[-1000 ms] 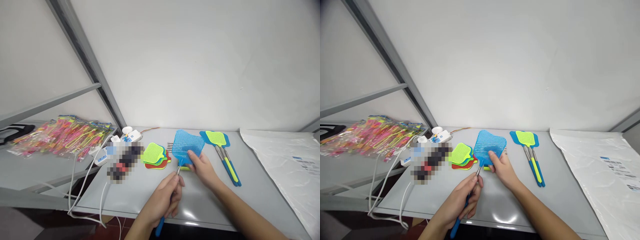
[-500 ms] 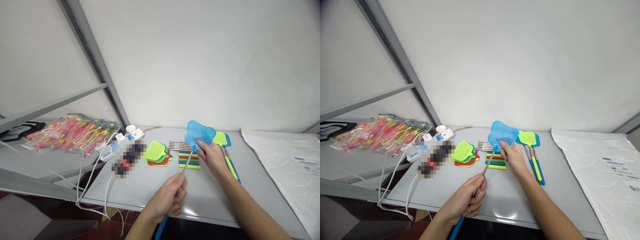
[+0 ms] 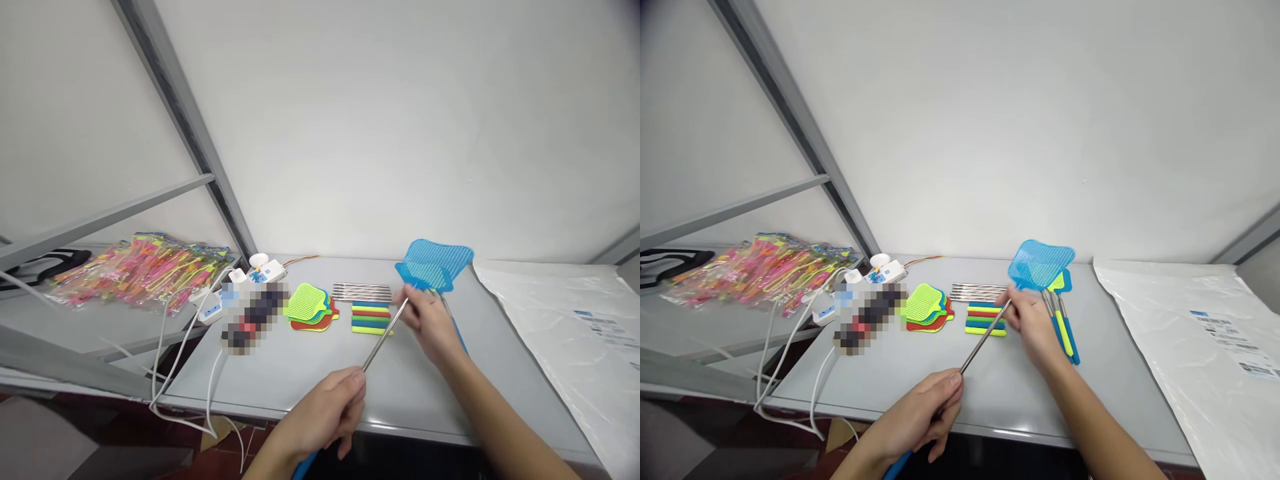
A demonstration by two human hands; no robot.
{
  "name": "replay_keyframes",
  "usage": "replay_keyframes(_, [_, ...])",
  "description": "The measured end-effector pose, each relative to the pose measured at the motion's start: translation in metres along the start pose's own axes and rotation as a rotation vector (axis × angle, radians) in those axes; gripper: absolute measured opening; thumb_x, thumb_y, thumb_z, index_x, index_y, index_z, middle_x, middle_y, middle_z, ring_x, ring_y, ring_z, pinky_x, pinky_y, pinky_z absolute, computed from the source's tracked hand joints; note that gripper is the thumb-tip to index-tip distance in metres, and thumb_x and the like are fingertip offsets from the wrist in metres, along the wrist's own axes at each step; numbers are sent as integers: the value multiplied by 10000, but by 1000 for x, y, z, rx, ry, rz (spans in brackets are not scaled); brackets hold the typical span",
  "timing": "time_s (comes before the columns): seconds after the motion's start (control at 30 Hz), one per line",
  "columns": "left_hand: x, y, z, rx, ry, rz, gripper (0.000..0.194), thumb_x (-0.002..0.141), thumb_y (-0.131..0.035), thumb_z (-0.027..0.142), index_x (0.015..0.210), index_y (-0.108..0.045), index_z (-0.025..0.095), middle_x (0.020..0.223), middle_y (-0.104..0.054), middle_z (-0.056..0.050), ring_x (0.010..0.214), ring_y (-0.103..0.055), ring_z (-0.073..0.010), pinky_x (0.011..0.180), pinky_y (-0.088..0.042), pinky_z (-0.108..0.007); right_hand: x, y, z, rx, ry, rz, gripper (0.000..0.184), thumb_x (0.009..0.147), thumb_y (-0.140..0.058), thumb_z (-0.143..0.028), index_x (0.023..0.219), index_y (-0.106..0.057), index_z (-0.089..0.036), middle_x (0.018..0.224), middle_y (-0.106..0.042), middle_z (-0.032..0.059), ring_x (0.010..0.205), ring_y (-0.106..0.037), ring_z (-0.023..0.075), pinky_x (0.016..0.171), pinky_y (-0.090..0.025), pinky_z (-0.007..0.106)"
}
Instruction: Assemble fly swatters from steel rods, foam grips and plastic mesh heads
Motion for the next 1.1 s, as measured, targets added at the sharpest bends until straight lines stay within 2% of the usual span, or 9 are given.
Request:
replay_keyframes(0.13, [-11,5,-6,140,19,8,371,988,-336,426,691,-381,207,477,-336,94,340,-275,-60,375,-360,-173,13,39,-23,122,62,170,351,890,-574,-469,721,-659,-174,430,-292,-68,471,-240,92,477,-242,256])
replay_keyframes(0.27, [-13,9,-5,246,39,15,378,987,-329,421,688,-395,200,496,-353,84,368,-334,-63,390,-337,-170,2,37,-19,166,52,151,385,898,-534,-524,773,-664,-184,435,-301,-65,471,-243,99,475,-243,261])
replay_keyframes(0.4, [-15,15,-10,337,106,45,398,977,-326,485,713,-411,199,543,-374,72,423,-383,-76,392,-300,-177,-14,22,0,102,-16,20,411,919,-483,-537,765,-638,-189,434,-330,-60,465,-242,100,480,-227,268])
replay_keyframes(0.63, [-26,22,-13,451,125,60,477,948,-288,605,712,-388,204,585,-393,65,478,-384,-88,464,-340,-207,-3,52,-18,29,65,105,389,867,-572,-545,712,-601,-189,459,-303,-69,478,-243,100,483,-246,267])
replay_keyframes(0.77, [-21,26,4,510,83,112,466,957,-298,581,703,-397,202,604,-397,59,547,-400,-104,549,-364,-219,-5,36,-16,28,92,124,420,872,-511,-607,805,-607,-203,471,-307,-71,474,-260,106,479,-247,266])
replay_keyframes(0.9, [-9,21,17,602,5,163,436,969,-299,543,723,-421,205,654,-430,44,638,-403,-131,616,-346,-239,-32,-20,18,-134,-80,-157,398,875,-525,-583,828,-605,-196,491,-391,-57,470,-325,107,474,-238,259])
replay_keyframes(0.97, [-6,20,19,647,-8,186,427,971,-288,537,737,-428,208,675,-445,38,662,-403,-142,623,-332,-247,-45,-34,28,-165,-132,-249,383,904,-501,-551,808,-595,-192,472,-391,-62,456,-312,96,474,-228,253])
replay_keyframes(1.03, [-6,21,22,707,-12,195,419,973,-281,531,751,-437,212,697,-467,33,684,-415,-150,640,-323,-253,-47,-27,26,-155,-129,-238,382,924,-484,-527,804,-603,-184,458,-369,-68,450,-286,86,473,-211,252])
replay_keyframes(1.1, [-11,26,24,784,1,199,411,974,-283,529,764,-449,217,725,-492,29,706,-435,-156,661,-316,-257,-37,-1,14,-92,-85,-121,368,914,-516,-514,792,-612,-180,462,-336,-73,454,-265,81,468,-200,253])
Point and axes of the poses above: each hand's wrist, its own x-axis towards the middle knuckle, its own y-axis out of the back of the hand, z = x × y, the point moved 9 cm from there along x, towards the middle knuckle
